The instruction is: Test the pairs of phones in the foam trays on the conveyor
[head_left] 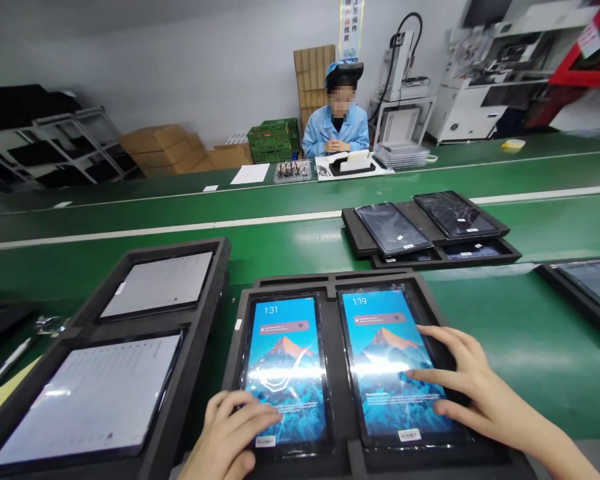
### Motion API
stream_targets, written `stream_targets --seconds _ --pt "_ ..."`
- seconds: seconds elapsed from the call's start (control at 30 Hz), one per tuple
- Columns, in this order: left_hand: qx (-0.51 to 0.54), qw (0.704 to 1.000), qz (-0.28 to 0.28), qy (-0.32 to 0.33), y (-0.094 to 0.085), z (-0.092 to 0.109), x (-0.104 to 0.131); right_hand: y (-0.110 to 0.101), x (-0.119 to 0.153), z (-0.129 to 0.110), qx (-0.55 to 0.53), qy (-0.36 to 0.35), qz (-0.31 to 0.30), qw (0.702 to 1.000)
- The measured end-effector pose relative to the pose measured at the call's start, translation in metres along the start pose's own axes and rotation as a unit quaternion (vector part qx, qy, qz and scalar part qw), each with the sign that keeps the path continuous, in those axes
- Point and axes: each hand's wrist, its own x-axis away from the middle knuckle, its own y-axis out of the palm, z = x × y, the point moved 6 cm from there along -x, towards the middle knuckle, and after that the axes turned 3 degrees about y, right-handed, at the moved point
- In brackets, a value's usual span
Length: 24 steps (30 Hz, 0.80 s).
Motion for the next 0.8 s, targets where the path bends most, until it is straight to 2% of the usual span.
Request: stream_targets --seconds 0.07,0.17,0.27,0.33,0.4,0.5,0.7,0.8 --pt "0.006 0.999 -0.038 -0.025 -0.006 0.0 -0.024 0.004 -0.02 -0.001 -0.002 -0.018 -0.026 1.0" --pt "-0.019 0.997 -0.021 -0.072 -0.013 -0.006 -0.05 0.01 -0.05 0.014 -0.002 0.012 -0.02 1.0" --pt "-0.059 0.995 0.024 -0.082 -0.013 -0.016 -0.06 0.015 -0.07 0.038 -0.01 0.091 0.001 0.996" --pt "-0.076 0.991 0.078 -0.078 -0.013 -0.023 -0.058 0.016 -0.074 0.051 -0.006 0.144 0.023 0.989" --pt "-0.075 0.984 0.141 -0.083 -0.014 -0.027 -0.051 0.015 -0.071 0.054 0.003 0.157 0.041 0.987" --pt "-0.065 0.972 0.192 -0.119 -0.013 -0.031 -0.034 0.011 -0.058 0.042 0.01 0.117 0.045 0.992" --pt "-0.1 0.959 0.191 -0.184 0.007 -0.025 -0.002 0.003 -0.035 -0.014 0.016 -0.05 0.013 0.999" --pt "-0.14 0.951 0.21 -0.177 0.011 -0.02 0.001 0.005 -0.037 -0.03 0.011 -0.084 0.026 0.996"
